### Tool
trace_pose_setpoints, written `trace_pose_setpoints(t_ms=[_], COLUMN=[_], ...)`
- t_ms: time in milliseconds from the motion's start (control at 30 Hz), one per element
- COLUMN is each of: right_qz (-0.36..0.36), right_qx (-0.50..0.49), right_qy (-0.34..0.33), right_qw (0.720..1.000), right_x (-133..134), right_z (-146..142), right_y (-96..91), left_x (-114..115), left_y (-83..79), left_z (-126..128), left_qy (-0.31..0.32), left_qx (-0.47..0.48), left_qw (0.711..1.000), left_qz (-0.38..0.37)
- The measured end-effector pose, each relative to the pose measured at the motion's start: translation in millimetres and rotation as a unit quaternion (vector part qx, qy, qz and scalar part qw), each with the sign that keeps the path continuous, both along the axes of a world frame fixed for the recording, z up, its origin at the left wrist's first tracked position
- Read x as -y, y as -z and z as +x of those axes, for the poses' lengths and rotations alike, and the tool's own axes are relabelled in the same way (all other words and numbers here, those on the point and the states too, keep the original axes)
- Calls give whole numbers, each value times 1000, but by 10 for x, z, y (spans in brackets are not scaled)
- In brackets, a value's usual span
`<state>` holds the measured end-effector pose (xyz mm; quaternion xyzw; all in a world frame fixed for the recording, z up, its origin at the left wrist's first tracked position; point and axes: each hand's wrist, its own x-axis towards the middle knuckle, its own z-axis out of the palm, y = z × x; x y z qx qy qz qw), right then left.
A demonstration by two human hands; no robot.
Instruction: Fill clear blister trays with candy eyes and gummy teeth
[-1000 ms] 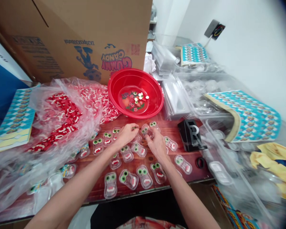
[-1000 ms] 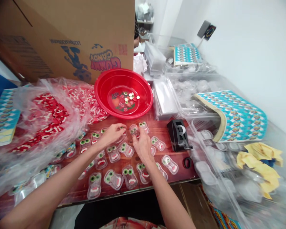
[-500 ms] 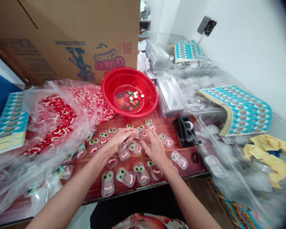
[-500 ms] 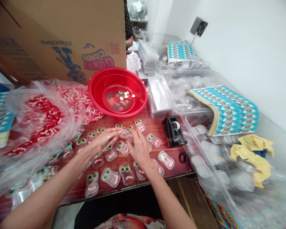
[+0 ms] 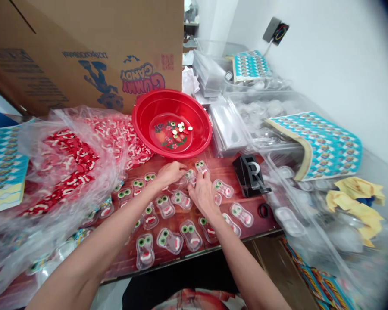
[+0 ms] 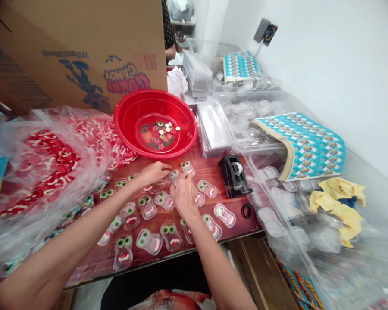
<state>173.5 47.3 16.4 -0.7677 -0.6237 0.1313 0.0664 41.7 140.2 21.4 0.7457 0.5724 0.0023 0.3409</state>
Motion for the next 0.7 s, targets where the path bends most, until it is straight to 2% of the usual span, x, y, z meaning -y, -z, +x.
trace_pose_setpoints(t_ms=[233,467,700], right_qz=[-18,-38,-46], right_qx=[9,8,19], right_qy=[-10,-7,-17], right_qw=[1000,999,999], right_x=[-42,-43,-93], right_z=[-26,-50,-43], right_y=[7,-47,-9], left_x=[-39,-52,-64], left_y=[-28,-70,-90], left_z=[118,162,170], left_qy=[5,13,26], left_qx=[-69,-105,-124], left_qw=[997,994,991], left_qz=[24,21,40])
